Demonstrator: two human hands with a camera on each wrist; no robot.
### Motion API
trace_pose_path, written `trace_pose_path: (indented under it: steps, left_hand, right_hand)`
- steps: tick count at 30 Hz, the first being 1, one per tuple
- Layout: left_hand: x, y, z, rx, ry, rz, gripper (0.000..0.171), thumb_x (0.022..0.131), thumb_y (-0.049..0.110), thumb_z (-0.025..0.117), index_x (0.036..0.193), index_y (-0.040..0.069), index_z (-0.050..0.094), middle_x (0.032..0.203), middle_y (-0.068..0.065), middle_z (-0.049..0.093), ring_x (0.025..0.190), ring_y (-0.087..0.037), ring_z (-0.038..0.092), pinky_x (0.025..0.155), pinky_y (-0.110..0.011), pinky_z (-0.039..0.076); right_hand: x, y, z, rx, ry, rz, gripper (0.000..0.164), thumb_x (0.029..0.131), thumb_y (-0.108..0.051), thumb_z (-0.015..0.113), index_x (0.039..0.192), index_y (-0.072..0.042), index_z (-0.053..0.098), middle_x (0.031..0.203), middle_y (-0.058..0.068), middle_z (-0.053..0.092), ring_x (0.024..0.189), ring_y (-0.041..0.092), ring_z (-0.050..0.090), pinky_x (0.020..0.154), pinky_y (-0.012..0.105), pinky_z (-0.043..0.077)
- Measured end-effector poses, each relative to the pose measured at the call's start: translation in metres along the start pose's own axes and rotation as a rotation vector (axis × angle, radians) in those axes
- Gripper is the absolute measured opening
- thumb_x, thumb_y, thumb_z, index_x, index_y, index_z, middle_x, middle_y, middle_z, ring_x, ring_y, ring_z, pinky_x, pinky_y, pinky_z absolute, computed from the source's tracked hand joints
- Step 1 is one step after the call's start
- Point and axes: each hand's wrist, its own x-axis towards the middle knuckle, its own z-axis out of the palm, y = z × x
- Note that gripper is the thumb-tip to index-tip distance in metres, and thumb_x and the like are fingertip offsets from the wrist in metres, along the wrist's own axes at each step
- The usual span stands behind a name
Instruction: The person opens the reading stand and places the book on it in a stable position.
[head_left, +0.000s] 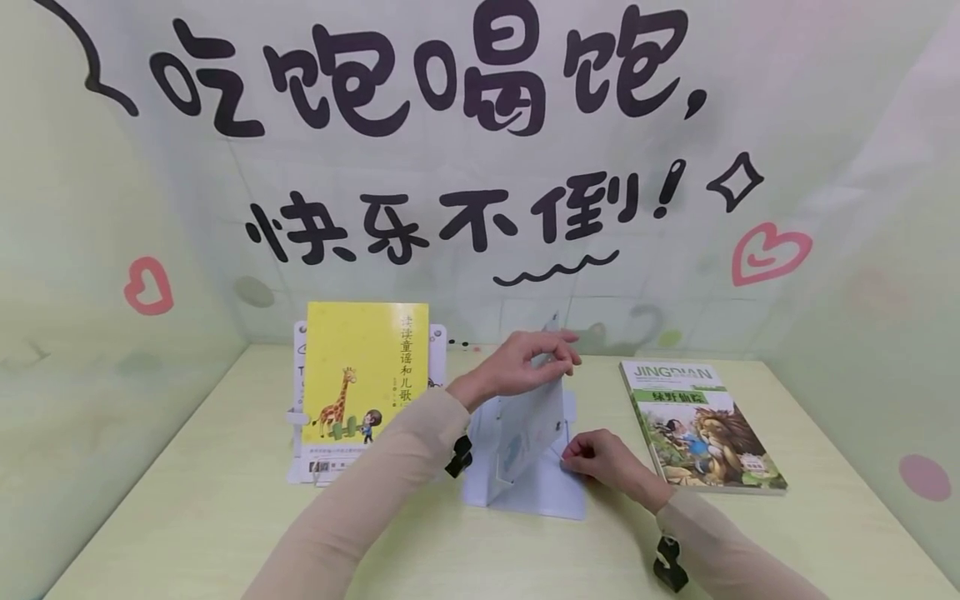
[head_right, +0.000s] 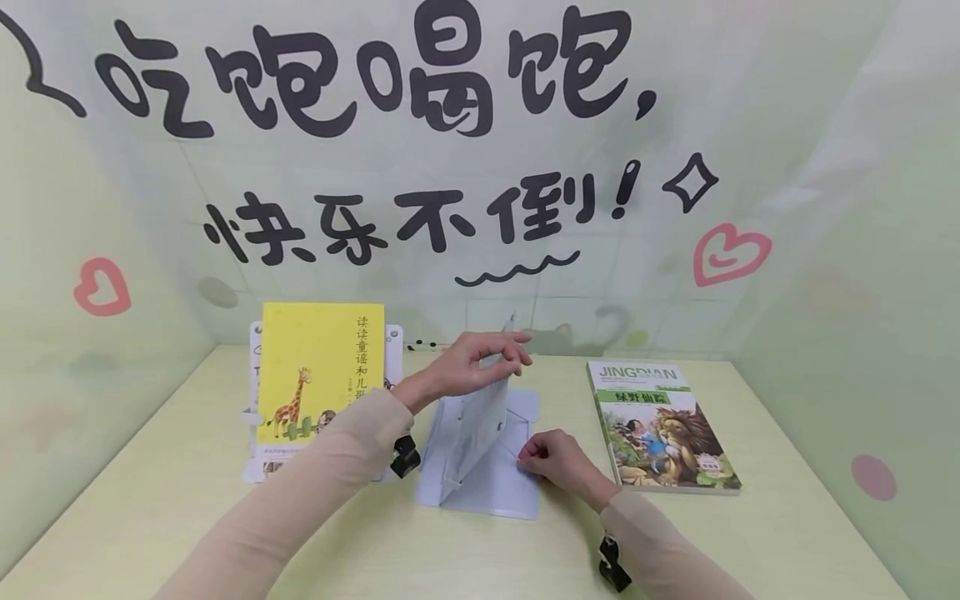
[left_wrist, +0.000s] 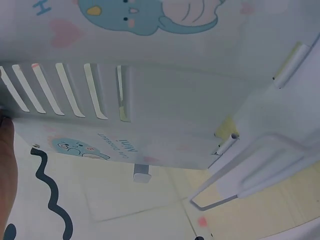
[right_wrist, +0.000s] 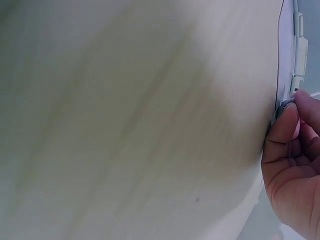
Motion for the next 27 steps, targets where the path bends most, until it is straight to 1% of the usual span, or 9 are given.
trace_pose_path:
  steps: [4,9,16,27]
  left_hand:
    - [0.002,-0.001,0.003,0.020,-0.007,0.016,0.012,0.092,0.008,0.056,0.083,0.007,0.063,0.105,-0.007,0.069,0.130,-0.016,0.045,0.109,-0.027,0.032]
    - [0.005,-0.001,0.006,0.050,-0.014,0.031,0.011,0.092,0.009,0.057,0.084,0.008,0.063,0.105,-0.007,0.069,0.130,-0.016,0.045,0.108,-0.025,0.033]
    - [0.005,0.000,0.009,0.051,-0.019,0.003,0.011,0.092,0.009,0.057,0.084,0.009,0.064,0.106,-0.005,0.069,0.130,-0.015,0.045,0.109,-0.026,0.033]
    - [0.008,-0.001,0.011,0.066,-0.034,-0.012,0.012,0.093,0.011,0.056,0.084,0.010,0.065,0.108,-0.003,0.069,0.130,-0.013,0.045,0.109,-0.027,0.033]
  right_hand:
    - [-0.001,0.000,0.000,0.043,-0.010,0.022,0.011,0.088,-0.010,0.065,0.082,-0.002,0.065,0.068,-0.001,0.057,0.056,0.009,0.047,0.048,0.020,0.042]
    - [-0.002,0.000,0.000,0.062,-0.010,0.028,0.011,0.088,-0.011,0.065,0.083,-0.001,0.065,0.068,-0.001,0.056,0.056,0.010,0.047,0.047,0.020,0.041]
    - [-0.003,-0.001,0.001,0.069,-0.007,0.035,0.011,0.087,-0.011,0.065,0.083,-0.001,0.065,0.069,-0.001,0.056,0.057,0.010,0.046,0.048,0.020,0.040]
    - [-0.004,-0.001,0.001,0.071,0.000,0.031,0.011,0.087,-0.011,0.065,0.082,0.000,0.065,0.067,-0.001,0.056,0.055,0.010,0.046,0.047,0.020,0.039]
